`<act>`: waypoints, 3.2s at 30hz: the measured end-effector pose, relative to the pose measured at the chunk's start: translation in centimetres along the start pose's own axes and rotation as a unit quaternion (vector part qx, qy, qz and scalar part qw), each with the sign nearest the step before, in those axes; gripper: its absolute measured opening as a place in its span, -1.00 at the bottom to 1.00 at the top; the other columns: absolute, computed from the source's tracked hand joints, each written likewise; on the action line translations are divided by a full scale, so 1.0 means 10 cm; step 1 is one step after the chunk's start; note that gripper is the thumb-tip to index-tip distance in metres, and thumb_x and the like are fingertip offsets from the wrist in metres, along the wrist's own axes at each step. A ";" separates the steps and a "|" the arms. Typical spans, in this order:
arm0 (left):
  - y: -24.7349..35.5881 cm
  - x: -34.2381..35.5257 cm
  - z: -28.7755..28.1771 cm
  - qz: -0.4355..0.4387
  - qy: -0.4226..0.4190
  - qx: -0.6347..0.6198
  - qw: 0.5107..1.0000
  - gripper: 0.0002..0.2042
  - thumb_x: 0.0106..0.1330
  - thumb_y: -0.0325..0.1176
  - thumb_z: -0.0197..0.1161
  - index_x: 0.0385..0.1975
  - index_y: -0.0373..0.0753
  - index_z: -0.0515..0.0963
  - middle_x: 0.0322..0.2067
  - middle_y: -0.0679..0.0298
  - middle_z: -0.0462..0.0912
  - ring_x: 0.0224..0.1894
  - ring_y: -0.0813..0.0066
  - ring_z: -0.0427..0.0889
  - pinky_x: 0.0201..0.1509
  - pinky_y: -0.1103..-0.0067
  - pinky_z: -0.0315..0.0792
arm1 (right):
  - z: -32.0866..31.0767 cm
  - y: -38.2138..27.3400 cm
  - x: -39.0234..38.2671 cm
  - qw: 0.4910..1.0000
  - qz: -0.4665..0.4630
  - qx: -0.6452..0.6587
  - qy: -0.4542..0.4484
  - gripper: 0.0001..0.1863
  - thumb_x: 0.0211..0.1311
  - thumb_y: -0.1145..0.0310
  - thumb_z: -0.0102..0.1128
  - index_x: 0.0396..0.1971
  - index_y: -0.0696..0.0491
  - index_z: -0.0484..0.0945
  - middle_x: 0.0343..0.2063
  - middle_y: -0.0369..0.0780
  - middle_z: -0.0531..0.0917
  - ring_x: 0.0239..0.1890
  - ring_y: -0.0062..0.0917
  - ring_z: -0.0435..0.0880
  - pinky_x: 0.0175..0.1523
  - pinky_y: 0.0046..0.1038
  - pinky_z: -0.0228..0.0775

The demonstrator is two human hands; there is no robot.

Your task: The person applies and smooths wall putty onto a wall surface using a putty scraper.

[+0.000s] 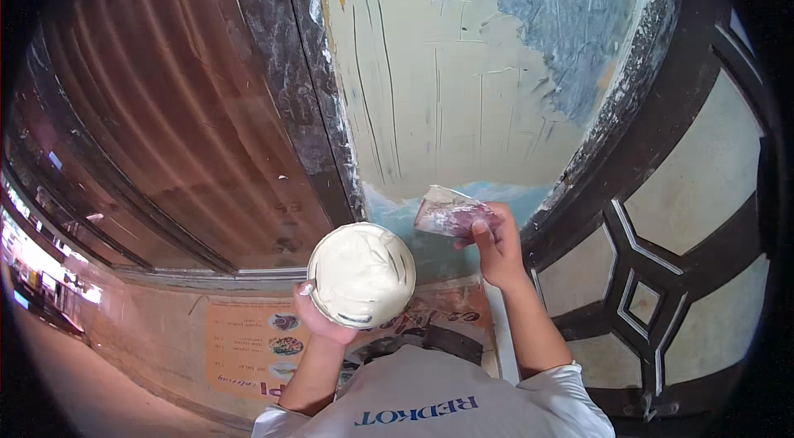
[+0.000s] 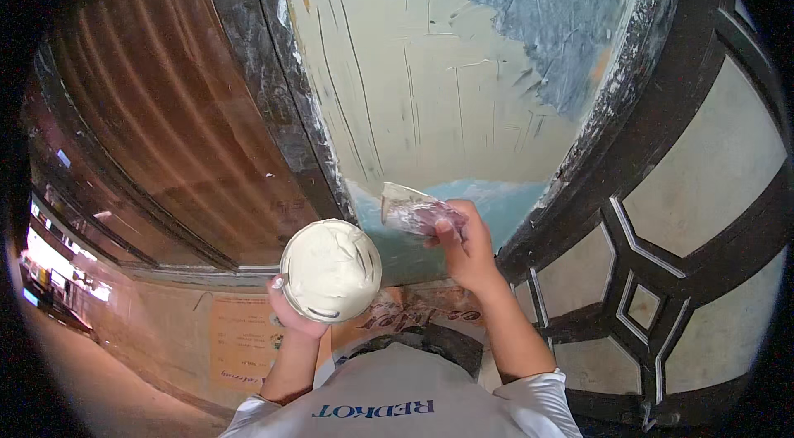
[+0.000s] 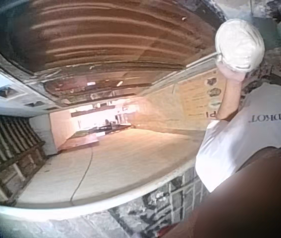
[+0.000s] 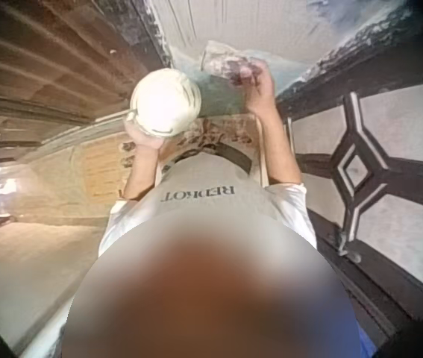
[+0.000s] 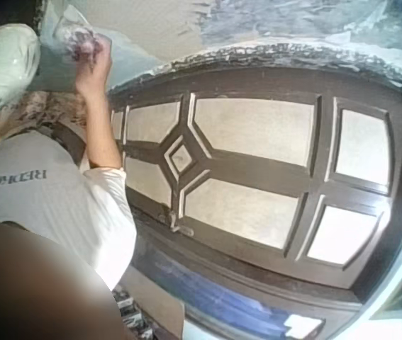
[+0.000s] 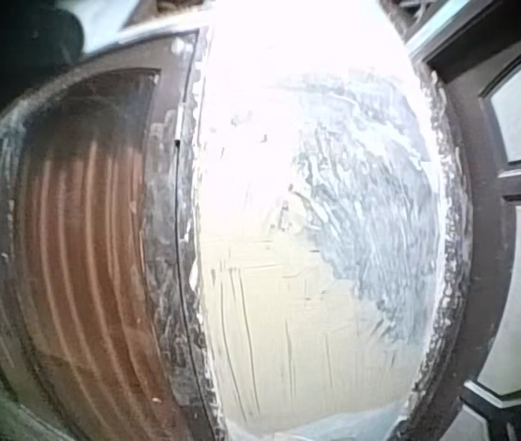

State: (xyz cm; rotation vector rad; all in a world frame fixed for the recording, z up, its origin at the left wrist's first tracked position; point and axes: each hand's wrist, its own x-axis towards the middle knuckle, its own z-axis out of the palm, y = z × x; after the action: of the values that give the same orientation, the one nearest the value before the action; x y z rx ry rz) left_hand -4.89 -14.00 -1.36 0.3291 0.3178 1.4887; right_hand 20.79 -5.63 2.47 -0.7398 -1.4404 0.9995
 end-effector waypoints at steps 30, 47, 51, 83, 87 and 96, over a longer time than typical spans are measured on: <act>0.09 -0.19 0.01 0.017 0.013 0.016 1.000 -0.21 0.08 0.10 0.03 0.29 -0.28 0.23 0.24 -0.01 0.33 0.22 -0.04 0.38 0.26 0.12 0.34 | 0.00 -0.21 0.07 0.957 -0.017 -0.227 -0.180 -0.83 0.31 0.41 0.13 -0.16 0.09 0.41 -0.40 -0.07 0.59 -0.44 -0.18 0.57 -0.27 -0.42 0.41; 0.07 -0.21 0.10 0.058 0.020 0.006 0.998 -0.21 0.12 0.09 0.05 0.31 -0.30 0.21 0.27 -0.01 0.29 0.26 -0.02 0.33 0.33 0.15 0.26 | -0.04 -0.15 0.05 0.880 -0.155 -0.409 -0.186 -0.71 0.10 0.57 0.16 -0.15 -0.01 0.56 -0.25 -0.23 0.64 -0.19 -0.24 0.56 -0.09 -0.33 0.44; 0.07 -0.20 0.07 0.038 -0.007 -0.007 0.999 -0.21 0.10 0.09 0.06 0.30 -0.31 0.22 0.26 -0.02 0.30 0.26 -0.02 0.33 0.31 0.15 0.28 | -0.04 -0.22 0.11 0.963 -0.058 -0.250 -0.081 -0.83 0.37 0.34 0.07 -0.22 0.14 0.50 -0.33 -0.10 0.61 -0.32 -0.23 0.58 -0.13 -0.39 0.43; -0.04 -0.15 0.12 0.112 0.032 0.007 0.993 -0.26 0.09 0.07 -0.03 0.27 -0.27 0.26 0.16 0.05 0.42 0.19 0.09 0.43 0.29 0.23 0.31 | 0.95 -0.90 0.15 0.794 -0.343 -0.428 -0.263 -0.62 0.03 0.35 0.13 -0.10 -0.29 0.60 -0.38 -0.49 0.61 -0.37 -0.52 0.47 -0.31 -0.42 0.31; 0.09 -0.18 0.12 0.124 0.012 0.038 0.991 -0.21 0.11 0.08 -0.11 0.31 -0.33 0.19 0.24 -0.02 0.33 0.24 0.02 0.37 0.34 0.19 0.23 | 0.85 -0.87 0.19 0.792 -0.356 -0.437 -0.233 -0.62 -0.01 0.34 0.21 -0.12 -0.31 0.62 -0.23 -0.52 0.63 -0.22 -0.54 0.53 -0.26 -0.45 0.28; 0.21 -0.18 0.21 0.066 0.017 -0.050 0.996 -0.20 0.13 0.16 -0.13 0.30 -0.31 0.21 0.20 0.00 0.37 0.09 0.04 0.46 0.04 0.16 0.44 | 0.97 -0.47 0.13 0.816 -0.381 -0.313 -0.302 -0.66 -0.09 0.35 0.28 -0.20 -0.08 0.64 -0.19 -0.37 0.63 -0.01 -0.41 0.56 0.04 -0.34 0.47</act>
State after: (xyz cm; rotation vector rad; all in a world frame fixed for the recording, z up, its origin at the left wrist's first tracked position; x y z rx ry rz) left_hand -6.09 -15.75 1.41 0.2474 0.2512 1.6355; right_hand 11.56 -8.04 7.62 -0.1954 -2.4147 0.0783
